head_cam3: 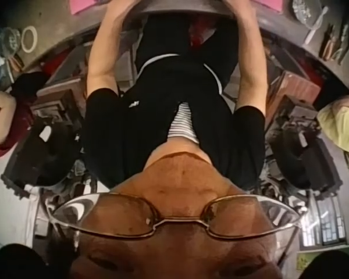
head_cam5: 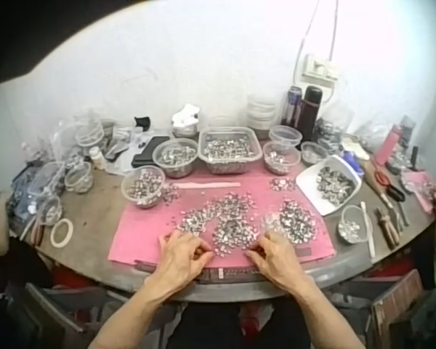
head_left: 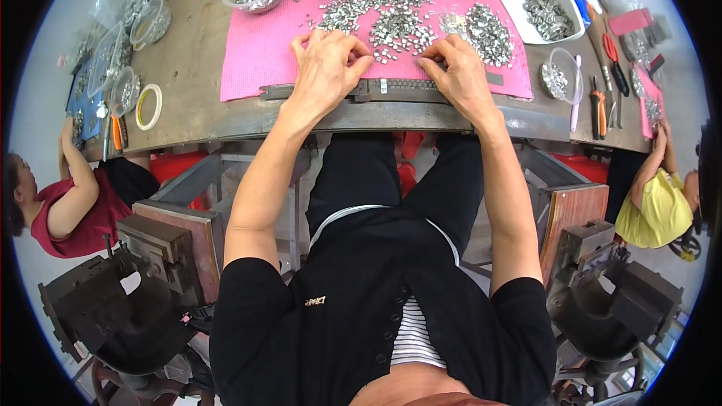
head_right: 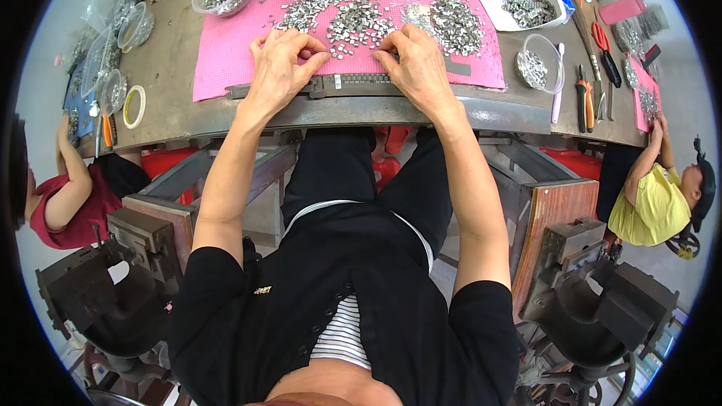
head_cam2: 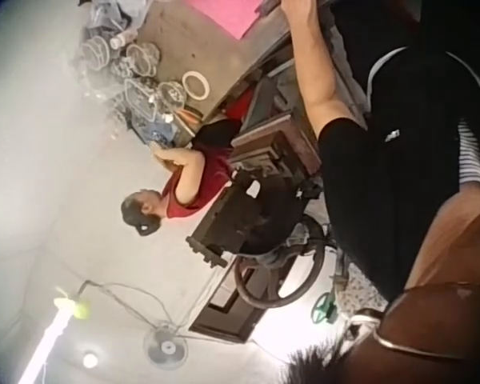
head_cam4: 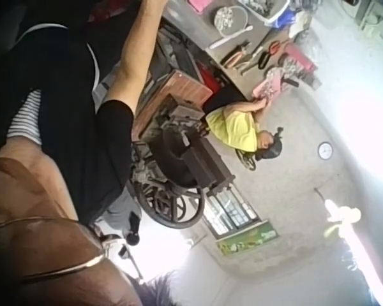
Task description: Assembling small metal components onto a mounting strip and then using a manual press machine to process them.
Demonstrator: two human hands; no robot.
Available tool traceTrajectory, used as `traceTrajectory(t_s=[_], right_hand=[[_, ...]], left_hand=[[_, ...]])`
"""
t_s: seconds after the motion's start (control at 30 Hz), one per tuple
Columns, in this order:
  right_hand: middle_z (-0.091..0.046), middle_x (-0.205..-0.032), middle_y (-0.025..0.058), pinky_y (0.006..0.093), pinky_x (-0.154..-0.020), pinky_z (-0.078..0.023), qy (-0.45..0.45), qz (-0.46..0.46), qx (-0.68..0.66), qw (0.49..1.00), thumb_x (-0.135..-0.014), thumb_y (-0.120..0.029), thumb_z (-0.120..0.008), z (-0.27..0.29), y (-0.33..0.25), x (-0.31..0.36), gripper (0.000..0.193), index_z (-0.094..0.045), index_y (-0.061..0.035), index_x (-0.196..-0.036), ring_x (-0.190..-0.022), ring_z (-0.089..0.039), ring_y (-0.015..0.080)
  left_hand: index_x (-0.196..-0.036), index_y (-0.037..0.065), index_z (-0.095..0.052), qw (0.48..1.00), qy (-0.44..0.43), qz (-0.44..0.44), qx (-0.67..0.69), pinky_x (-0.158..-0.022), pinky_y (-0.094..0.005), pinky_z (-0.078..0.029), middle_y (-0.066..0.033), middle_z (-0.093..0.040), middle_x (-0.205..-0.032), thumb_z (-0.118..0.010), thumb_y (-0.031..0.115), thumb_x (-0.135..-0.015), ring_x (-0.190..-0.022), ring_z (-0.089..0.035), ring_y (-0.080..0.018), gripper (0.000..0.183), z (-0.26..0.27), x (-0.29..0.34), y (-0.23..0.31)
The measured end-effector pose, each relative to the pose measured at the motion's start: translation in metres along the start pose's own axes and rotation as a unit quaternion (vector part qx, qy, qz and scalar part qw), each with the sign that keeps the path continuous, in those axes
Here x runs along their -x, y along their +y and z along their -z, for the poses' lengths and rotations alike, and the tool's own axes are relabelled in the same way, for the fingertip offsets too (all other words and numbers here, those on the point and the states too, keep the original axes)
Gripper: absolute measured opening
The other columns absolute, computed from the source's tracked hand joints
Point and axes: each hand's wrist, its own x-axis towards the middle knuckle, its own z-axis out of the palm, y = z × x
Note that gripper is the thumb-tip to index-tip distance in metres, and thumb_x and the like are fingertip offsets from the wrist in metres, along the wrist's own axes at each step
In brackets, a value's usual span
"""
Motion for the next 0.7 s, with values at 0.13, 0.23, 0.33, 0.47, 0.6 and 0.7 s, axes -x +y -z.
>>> traceTrajectory(t_s=[0.13, 0.23, 0.33, 0.47, 0.6, 0.7], right_hand=[[-0.064, -0.084, 0.0117, 0.0393, -0.071, -0.05, 0.011, 0.016, 0.023, 1.0, -0.084, -0.007, -0.077, -0.003, -0.003, -0.001, 0.011, -0.07, 0.0001, -0.089, -0.078, -0.064, 0.0292], [-0.064, -0.083, 0.0119, 0.0395, -0.071, -0.05, 0.015, 0.02, 0.022, 0.999, -0.083, -0.006, -0.077, -0.003, -0.003, 0.0, 0.011, -0.07, 0.0004, -0.089, -0.079, -0.064, 0.029], [-0.065, -0.084, 0.0122, 0.0395, -0.071, -0.051, 0.017, 0.03, 0.025, 0.999, -0.083, -0.005, -0.076, -0.002, -0.004, 0.001, 0.01, -0.071, 0.0004, -0.09, -0.079, -0.065, 0.0292], [-0.065, -0.085, 0.0125, 0.0397, -0.07, -0.051, 0.016, 0.029, 0.02, 0.999, -0.084, -0.005, -0.075, -0.004, -0.002, 0.0, 0.01, -0.071, 0.0006, -0.091, -0.078, -0.065, 0.0294], [-0.065, -0.084, 0.0132, 0.04, -0.068, -0.051, 0.008, 0.032, 0.028, 0.999, -0.084, -0.006, -0.074, -0.01, -0.01, -0.001, 0.01, -0.07, 0.0007, -0.09, -0.075, -0.066, 0.0299], [-0.065, -0.083, 0.0131, 0.04, -0.067, -0.051, -0.003, 0.031, -0.01, 0.999, -0.085, -0.007, -0.073, -0.017, -0.021, -0.002, 0.009, -0.07, 0.0005, -0.088, -0.074, -0.066, 0.0301]], left_hand=[[-0.093, 0.014, -0.076, 1.0, 0.01, 0.005, -0.005, -0.098, -0.0452, -0.03, 0.0022, -0.068, -0.086, -0.077, 0.026, -0.086, -0.093, -0.058, -0.0197, 0.015, -0.003, -0.002, 0.004], [-0.095, 0.014, -0.076, 1.0, 0.005, 0.003, -0.008, -0.098, -0.0447, -0.03, 0.0021, -0.068, -0.085, -0.077, 0.026, -0.085, -0.092, -0.058, -0.0191, 0.015, -0.006, -0.004, 0.004], [-0.095, 0.014, -0.076, 1.0, 0.015, -0.002, 0.0, -0.098, -0.0448, -0.031, 0.002, -0.068, -0.085, -0.077, 0.025, -0.085, -0.09, -0.058, -0.0189, 0.014, -0.006, -0.004, 0.004], [-0.094, 0.014, -0.075, 1.0, 0.0, -0.004, -0.005, -0.097, -0.0448, -0.031, 0.0019, -0.067, -0.084, -0.076, 0.025, -0.086, -0.089, -0.058, -0.0188, 0.013, -0.004, -0.006, 0.003], [-0.094, 0.015, -0.075, 1.0, -0.014, -0.003, -0.001, -0.097, -0.0447, -0.031, 0.002, -0.067, -0.084, -0.076, 0.024, -0.086, -0.088, -0.058, -0.0187, 0.013, -0.004, -0.007, 0.0], [-0.094, 0.014, -0.075, 0.999, -0.028, 0.007, 0.034, -0.097, -0.0449, -0.031, 0.0021, -0.068, -0.085, -0.075, 0.024, -0.088, -0.089, -0.058, -0.0187, 0.012, -0.002, -0.007, -0.002]])
